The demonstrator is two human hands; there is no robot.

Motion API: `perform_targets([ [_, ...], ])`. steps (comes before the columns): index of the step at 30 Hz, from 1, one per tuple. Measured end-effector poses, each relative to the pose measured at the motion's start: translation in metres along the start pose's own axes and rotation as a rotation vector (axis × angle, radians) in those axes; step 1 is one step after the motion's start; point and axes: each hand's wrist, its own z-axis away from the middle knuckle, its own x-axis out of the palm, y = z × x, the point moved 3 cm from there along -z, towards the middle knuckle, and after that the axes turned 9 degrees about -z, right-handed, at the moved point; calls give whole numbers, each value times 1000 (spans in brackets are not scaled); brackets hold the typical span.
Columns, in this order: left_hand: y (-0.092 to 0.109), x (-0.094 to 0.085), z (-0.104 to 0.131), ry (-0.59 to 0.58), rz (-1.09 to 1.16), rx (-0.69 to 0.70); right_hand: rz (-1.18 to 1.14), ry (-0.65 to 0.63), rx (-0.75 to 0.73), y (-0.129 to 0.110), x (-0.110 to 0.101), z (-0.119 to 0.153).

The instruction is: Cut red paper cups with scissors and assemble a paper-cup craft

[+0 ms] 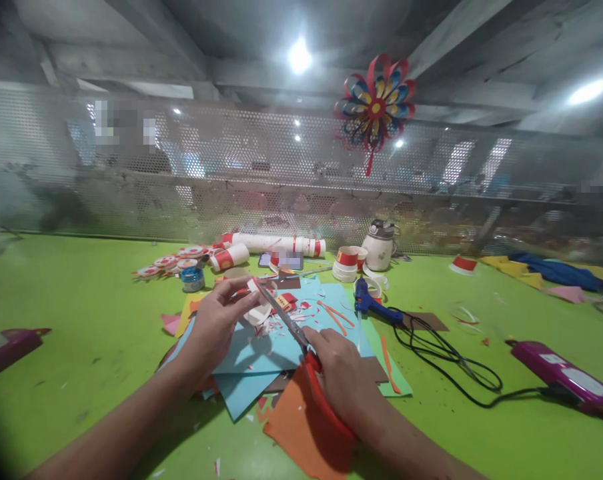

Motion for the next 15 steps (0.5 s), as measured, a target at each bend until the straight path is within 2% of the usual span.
perform_targets([
  [5, 3, 0, 2, 28, -51, 18, 2, 30, -2, 1, -3, 0],
  [15, 5, 7, 8, -20, -84, 73, 38, 54, -4, 2, -6, 2],
])
